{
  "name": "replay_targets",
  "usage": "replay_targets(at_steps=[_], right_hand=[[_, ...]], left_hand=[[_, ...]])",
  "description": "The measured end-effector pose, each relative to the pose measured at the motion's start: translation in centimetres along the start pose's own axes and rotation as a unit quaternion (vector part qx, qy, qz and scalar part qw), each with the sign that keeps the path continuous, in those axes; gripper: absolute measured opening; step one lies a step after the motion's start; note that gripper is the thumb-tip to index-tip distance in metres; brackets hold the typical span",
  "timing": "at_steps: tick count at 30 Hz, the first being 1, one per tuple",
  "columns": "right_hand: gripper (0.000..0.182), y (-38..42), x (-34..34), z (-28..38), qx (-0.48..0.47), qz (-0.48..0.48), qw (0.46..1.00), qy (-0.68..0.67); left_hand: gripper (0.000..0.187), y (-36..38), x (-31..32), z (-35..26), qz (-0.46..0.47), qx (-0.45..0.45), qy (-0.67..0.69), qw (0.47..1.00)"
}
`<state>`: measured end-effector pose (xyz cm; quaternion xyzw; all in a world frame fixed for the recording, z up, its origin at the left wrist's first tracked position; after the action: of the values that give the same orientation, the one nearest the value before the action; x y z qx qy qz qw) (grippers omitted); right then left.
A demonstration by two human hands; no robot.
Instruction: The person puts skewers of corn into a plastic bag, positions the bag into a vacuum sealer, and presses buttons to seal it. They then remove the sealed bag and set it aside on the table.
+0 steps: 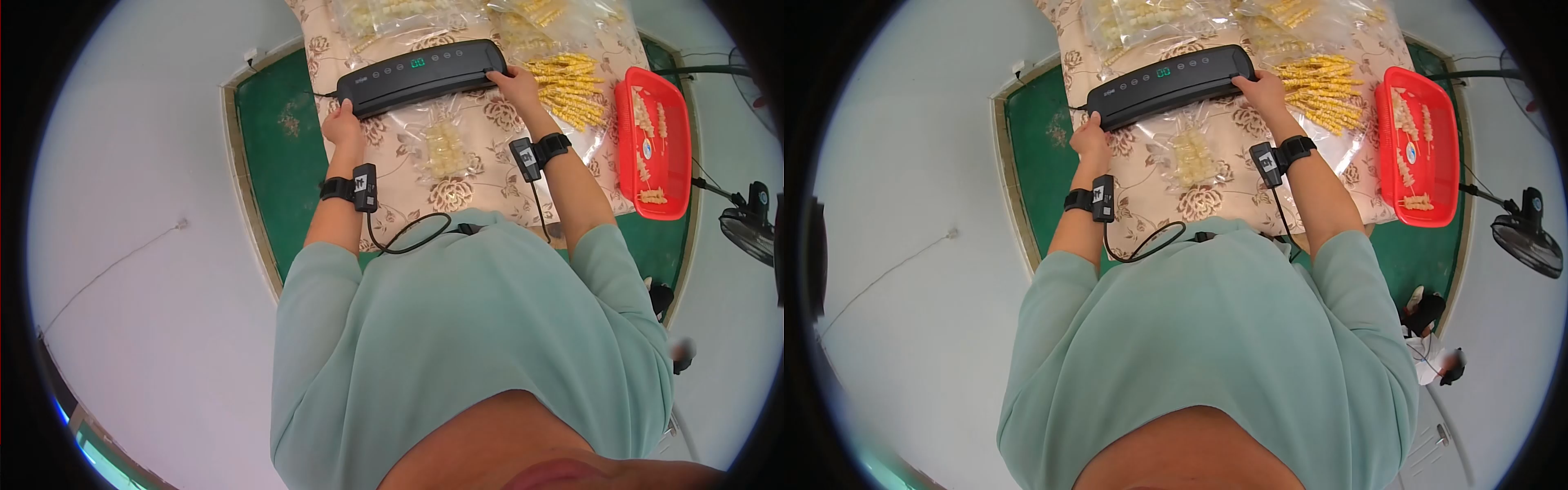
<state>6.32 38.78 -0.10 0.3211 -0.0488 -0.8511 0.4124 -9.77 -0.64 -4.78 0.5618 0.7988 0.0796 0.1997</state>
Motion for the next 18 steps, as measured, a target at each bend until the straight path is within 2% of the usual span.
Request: replay_targets(at_steps=[1, 2, 4, 5, 7, 13, 18], right_hand=[[0.052, -0.1, -0.3, 0.5, -0.023, -0.005, 0.998, 0.06], [0.052, 0.1, -0.4, 0.5, -0.021, -0.005, 0.998, 0.061], [0.068, 0.9, 0.0, 0.7, 0.005, 0.016, 1.0, -0.016], [0.068, 0.8, 0.4, 0.1, 0.005, 0.015, 1.0, -0.016], [0.086, 1.2, 0.6, -0.3, -0.04, -0.037, 0.997, -0.063], [0.099, 2.0, 0.6, 0.5, -0.04, -0.006, 0.997, -0.063], [0.097, 2.7, 0.2, 1.2, -0.049, -0.02, 0.998, -0.019]], left_hand=[[0.025, 1.0, 0.0, -1.0, 0.024, -0.053, 0.031, 0.998], [0.023, 1.8, 0.1, -1.2, 0.048, -0.107, 0.061, 0.991], [0.023, 0.7, 0.3, -0.6, 0.065, -0.113, 0.052, 0.99], [0.023, 0.2, 0.5, -0.3, 0.081, -0.117, 0.043, 0.989], [0.023, -0.1, 0.7, -0.3, 0.096, -0.101, 0.039, 0.989], [0.019, -1.5, 1.6, -1.6, 0.118, -0.085, 0.016, 0.989], [0.015, -1.8, 1.9, -4.3, 0.132, -0.063, -0.019, 0.989]])
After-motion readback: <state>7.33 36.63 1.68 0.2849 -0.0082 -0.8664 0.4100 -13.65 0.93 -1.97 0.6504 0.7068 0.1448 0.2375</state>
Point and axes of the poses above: each hand's wrist, its own y-axis away from the middle knuckle, its own x-axis out of the palm, z = x × y, the point moved 8 cm from there along -y, towards the middle knuckle, and after that the axes turned 3 degrees about y, right-handed, at the moved point
